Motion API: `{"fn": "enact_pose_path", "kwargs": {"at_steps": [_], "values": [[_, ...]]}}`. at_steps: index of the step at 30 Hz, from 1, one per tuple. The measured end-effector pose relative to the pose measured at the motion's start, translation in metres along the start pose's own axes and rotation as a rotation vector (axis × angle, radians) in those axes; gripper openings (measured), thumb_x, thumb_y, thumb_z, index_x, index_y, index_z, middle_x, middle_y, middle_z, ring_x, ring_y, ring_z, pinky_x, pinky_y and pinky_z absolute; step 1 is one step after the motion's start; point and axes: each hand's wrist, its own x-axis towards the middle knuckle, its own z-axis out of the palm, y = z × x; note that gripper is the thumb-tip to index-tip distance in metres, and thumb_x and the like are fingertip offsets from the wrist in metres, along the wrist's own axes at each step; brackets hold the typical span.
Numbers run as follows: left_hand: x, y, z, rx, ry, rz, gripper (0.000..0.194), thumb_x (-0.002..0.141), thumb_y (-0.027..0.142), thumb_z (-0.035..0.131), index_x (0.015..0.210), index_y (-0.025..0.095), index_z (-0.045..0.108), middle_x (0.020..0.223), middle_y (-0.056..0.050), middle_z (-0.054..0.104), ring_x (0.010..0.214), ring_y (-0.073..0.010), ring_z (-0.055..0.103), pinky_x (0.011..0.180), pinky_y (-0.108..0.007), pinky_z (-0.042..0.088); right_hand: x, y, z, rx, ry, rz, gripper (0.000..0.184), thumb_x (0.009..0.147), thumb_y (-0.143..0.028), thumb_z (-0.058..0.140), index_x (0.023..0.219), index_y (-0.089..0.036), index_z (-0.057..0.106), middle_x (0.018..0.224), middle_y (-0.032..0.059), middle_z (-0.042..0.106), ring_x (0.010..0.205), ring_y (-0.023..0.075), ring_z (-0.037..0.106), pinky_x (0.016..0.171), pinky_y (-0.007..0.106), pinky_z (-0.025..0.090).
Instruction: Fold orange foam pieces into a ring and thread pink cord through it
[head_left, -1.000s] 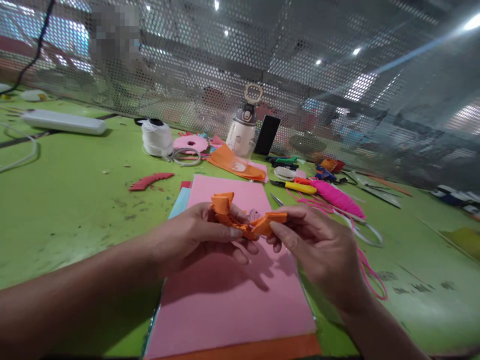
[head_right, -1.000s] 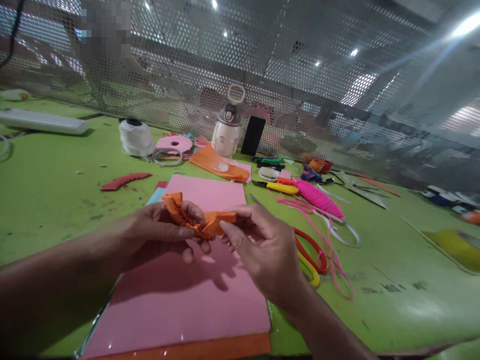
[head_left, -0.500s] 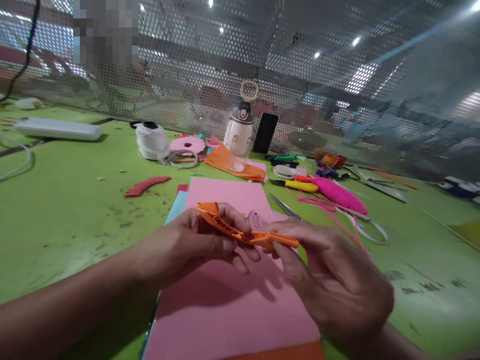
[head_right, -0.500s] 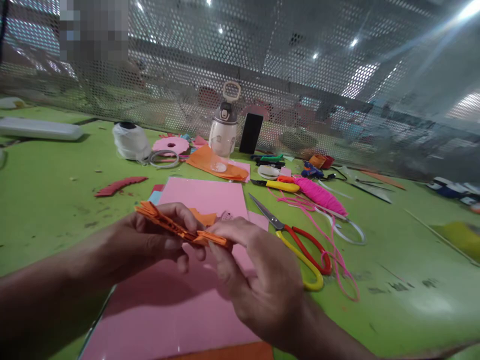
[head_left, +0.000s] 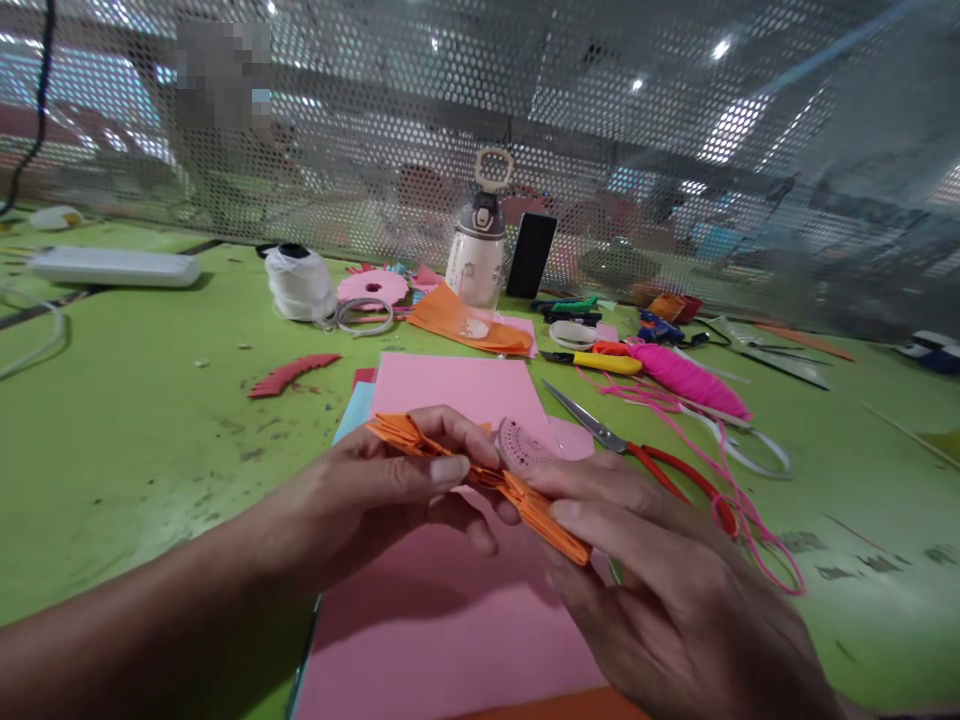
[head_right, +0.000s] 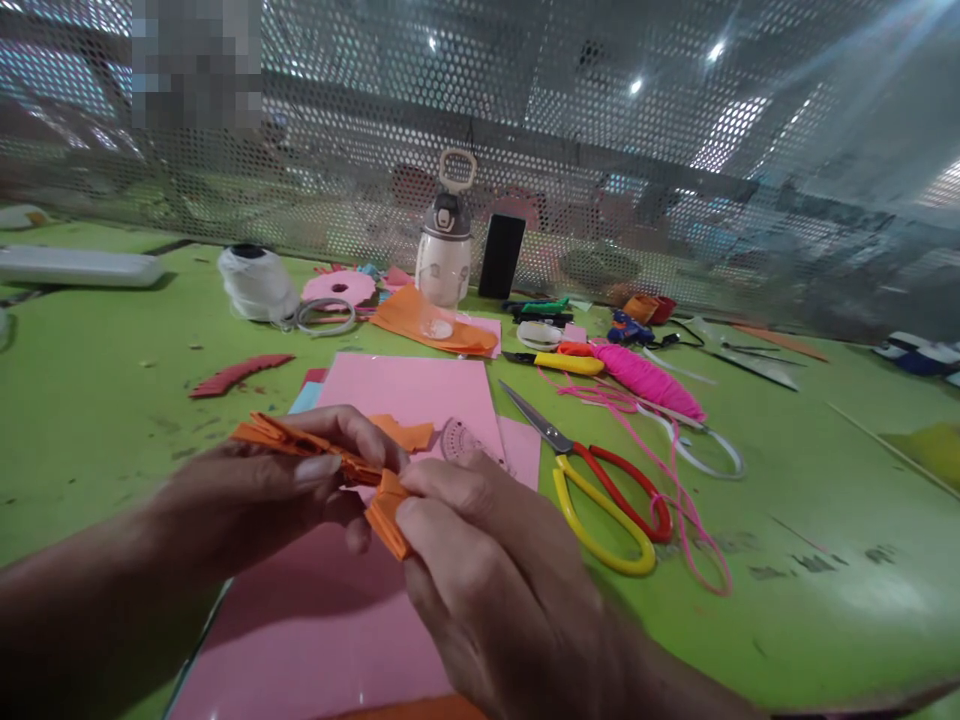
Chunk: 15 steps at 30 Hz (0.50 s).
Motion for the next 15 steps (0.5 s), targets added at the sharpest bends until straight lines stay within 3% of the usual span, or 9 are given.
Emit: {"fn": "enact_pose_path", "kwargs": {"at_steps": [15], "values": [[0.0002,-0.0026,0.0052,0.045,0.067,-0.01,0.013,0.088,0.014,0.059,0.098,0.014,0.066,0.097,-0.011,0.068,0.091,-0.02,0.066,0.08,-0.032,0.052,-0.0027,-0.0071,0.0012,0.105,0.074,0.079,0.026,0.077,-0.01,0.066,0.095,-0.03,0.066,0.101,0.0052,0.075,0.088,0.0245,0.073,0.076,0.037,0.063]]}}
